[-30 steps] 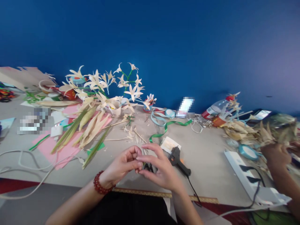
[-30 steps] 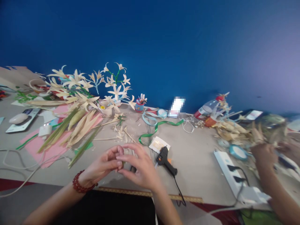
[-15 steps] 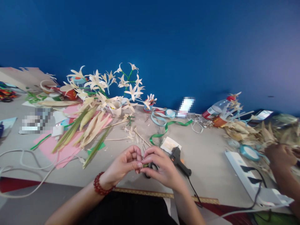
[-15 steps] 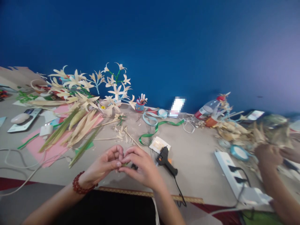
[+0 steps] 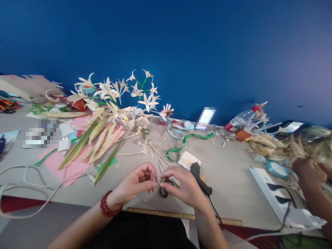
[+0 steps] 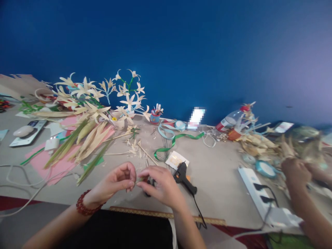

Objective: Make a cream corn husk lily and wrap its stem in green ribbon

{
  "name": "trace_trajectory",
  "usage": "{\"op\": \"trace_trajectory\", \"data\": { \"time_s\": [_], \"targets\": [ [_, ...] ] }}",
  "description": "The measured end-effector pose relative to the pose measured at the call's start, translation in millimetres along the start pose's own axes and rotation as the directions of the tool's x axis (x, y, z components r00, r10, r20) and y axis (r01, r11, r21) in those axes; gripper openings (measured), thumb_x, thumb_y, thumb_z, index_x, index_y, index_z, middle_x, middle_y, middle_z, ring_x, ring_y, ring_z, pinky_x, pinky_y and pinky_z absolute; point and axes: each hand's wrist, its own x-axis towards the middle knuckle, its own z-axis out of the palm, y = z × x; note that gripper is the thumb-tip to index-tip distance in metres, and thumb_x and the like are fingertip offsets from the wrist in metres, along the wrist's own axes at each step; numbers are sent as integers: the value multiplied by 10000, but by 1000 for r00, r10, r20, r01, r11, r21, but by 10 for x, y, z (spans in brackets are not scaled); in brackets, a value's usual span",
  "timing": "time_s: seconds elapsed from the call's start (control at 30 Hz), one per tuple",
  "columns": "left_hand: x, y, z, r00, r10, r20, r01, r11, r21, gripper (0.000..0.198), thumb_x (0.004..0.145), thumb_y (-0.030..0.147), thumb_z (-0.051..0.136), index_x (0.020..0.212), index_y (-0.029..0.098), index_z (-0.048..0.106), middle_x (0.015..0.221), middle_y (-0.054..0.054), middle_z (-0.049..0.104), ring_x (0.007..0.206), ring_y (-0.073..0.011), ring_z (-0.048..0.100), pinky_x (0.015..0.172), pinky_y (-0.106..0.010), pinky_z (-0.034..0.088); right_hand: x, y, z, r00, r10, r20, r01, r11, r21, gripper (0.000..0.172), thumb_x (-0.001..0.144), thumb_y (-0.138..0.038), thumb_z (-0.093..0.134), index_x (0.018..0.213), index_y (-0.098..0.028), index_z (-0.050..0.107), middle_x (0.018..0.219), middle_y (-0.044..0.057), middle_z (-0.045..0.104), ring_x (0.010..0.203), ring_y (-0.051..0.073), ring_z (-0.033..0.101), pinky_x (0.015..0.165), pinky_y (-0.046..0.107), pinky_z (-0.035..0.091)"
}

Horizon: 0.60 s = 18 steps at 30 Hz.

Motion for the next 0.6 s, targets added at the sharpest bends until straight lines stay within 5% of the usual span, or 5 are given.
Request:
{"op": "trace_trajectory", "data": {
  "time_s": [0.1, 0.4, 0.6],
  "targets": [
    [-14, -32, -16, 1000, 26, -4, -26, 999, 37, 192, 819, 260, 721, 944, 172, 604, 782, 4, 574, 657, -89, 541, 617, -208, 452, -23, 17, 18, 998, 47, -31, -47, 999, 13, 219, 859, -243, 705, 1072, -220, 662, 886, 36, 749, 753, 150, 700, 728, 233, 522],
    [-44, 49, -14, 985, 171, -25, -159, 952, 261, 191, 918, 280, 572, 1067, 186, 648, 786, -18, 579, 691, -123, 544, 668, -242, 464, -76, -4, -3, 994, 63, -88, -73, 991, -116, 82, 914, -196, 605, 892, -211, 683, 802, 34, 753, 712, 159, 707, 684, 251, 517],
    [-47, 50, 93, 862, 501, 75, -390, 562, 729, 261, 837, 200, 674, 1096, 224, 658, 966, -69, 697, 905, -208, 632, 844, -311, 478, -46, -76, 109, 983, -25, -182, -15, 977, -214, 93, 880, -162, 610, 803, -213, 626, 685, 7, 706, 610, 150, 653, 613, 252, 474]
  ]
}}
